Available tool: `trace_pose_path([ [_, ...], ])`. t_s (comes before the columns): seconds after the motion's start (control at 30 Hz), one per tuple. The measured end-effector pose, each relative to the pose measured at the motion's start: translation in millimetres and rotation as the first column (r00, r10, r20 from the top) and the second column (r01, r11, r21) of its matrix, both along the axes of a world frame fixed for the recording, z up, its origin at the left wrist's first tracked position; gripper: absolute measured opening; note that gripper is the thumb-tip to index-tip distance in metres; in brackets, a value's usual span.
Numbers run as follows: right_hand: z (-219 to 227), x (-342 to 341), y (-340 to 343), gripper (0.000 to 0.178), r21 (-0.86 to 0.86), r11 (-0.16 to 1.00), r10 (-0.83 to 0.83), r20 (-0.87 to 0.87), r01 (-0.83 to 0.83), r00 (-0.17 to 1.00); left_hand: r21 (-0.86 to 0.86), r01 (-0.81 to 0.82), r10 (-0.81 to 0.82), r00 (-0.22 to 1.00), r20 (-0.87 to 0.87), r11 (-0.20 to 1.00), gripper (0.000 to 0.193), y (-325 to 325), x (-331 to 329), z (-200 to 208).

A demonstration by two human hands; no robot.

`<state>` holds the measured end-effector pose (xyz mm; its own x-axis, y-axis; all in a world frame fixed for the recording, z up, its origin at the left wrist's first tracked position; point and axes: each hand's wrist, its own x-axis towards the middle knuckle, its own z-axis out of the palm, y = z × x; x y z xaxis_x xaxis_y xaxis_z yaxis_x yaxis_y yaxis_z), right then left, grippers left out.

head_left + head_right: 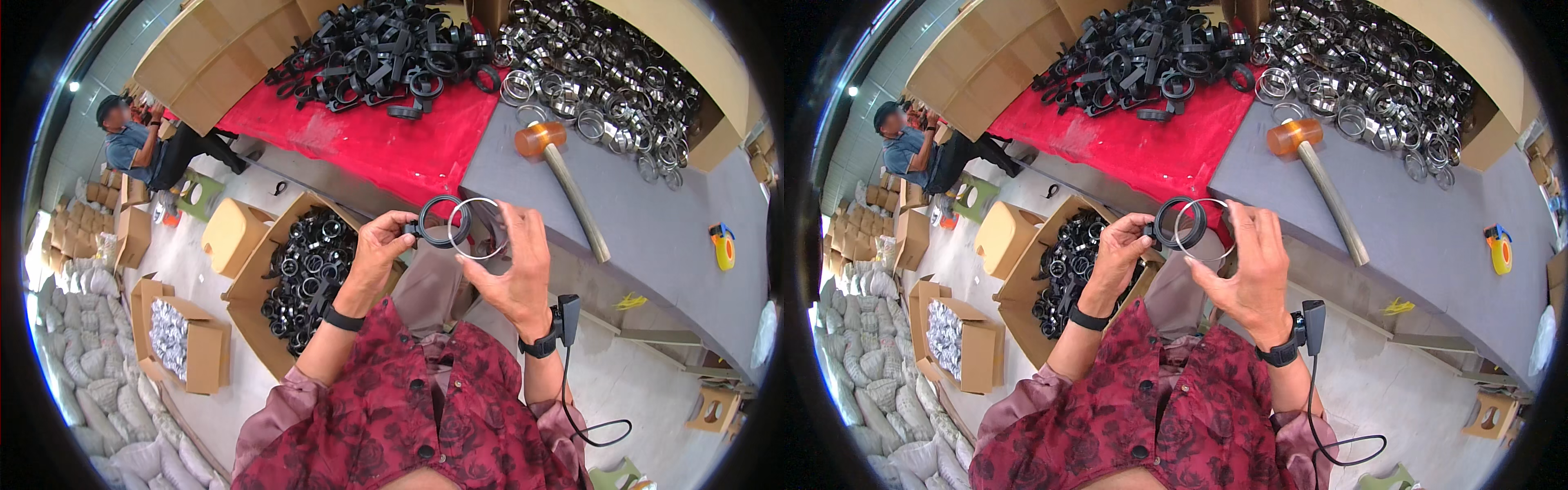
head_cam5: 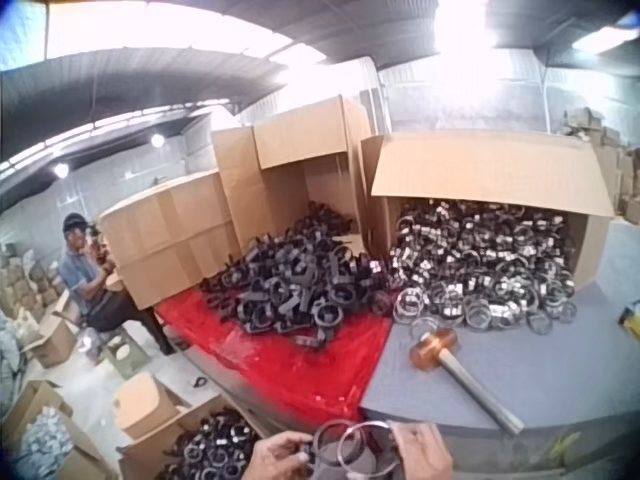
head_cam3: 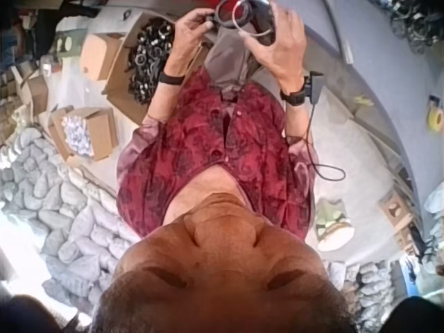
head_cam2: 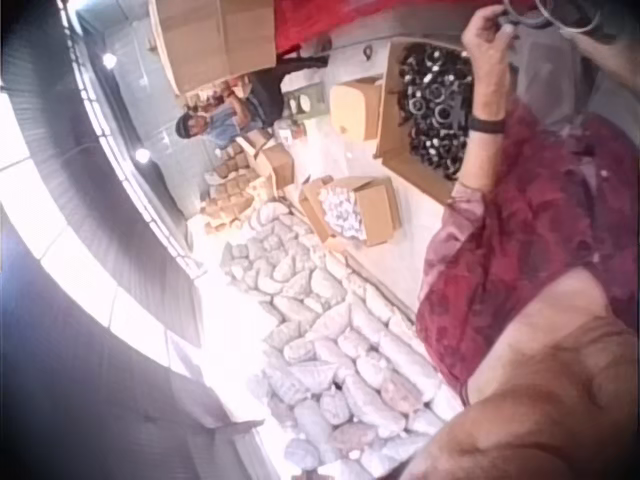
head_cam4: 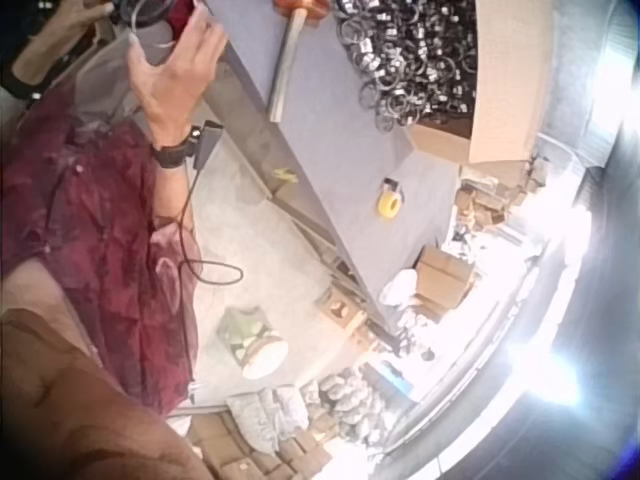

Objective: Assembling metal rings and plastic components using a rubber mallet.

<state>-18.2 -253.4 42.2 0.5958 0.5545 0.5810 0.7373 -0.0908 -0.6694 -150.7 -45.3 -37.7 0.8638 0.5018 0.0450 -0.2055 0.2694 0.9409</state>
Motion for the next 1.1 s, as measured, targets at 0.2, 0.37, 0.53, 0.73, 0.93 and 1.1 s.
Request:
trace_pose_path([
  [0.2, 13.2, -20.9, 12.0, 0.076, -0.209, 0.976, 0.079, 0.099, -0.056, 0.992, 0.043, 0.069, -0.068, 0.997, -0.027, 0.997, 0.036, -0.7, -14.6, -0.4],
  [0.37, 14.9, -26.6, 15.9, 0.077, -0.319, 0.942, 0.146, 0.111, -0.104, 0.983, 0.093, 0.152, -0.153, 0.988, 0.002, 0.984, 0.035, 11.2, -19.7, 1.7],
  [0.53, 26.2, -34.7, 21.4, 0.076, -0.394, 0.909, 0.194, 0.111, -0.136, 0.975, 0.058, 0.21, -0.212, 0.977, 0.031, 0.976, 0.034, 22.5, -23.1, -5.7],
  [0.73, 27.2, -44.9, 29.1, 0.073, -0.424, 0.899, 0.196, 0.167, -0.109, 0.966, 0.013, 0.226, -0.226, 0.971, 0.075, 0.974, 0.033, 25.5, -26.7, -14.0],
  [0.93, 20.5, -47.7, 31.1, 0.072, -0.41, 0.908, 0.165, 0.155, -0.089, 0.974, 0.013, 0.218, -0.218, 0.972, 0.09, 0.976, 0.033, 24.9, -28.4, -17.8],
  [1.1, 15.9, -47.8, 34.0, 0.073, -0.394, 0.916, 0.15, 0.162, -0.076, 0.975, -0.032, 0.217, -0.214, 0.972, 0.095, 0.976, 0.032, 24.2, -29.6, -15.9],
])
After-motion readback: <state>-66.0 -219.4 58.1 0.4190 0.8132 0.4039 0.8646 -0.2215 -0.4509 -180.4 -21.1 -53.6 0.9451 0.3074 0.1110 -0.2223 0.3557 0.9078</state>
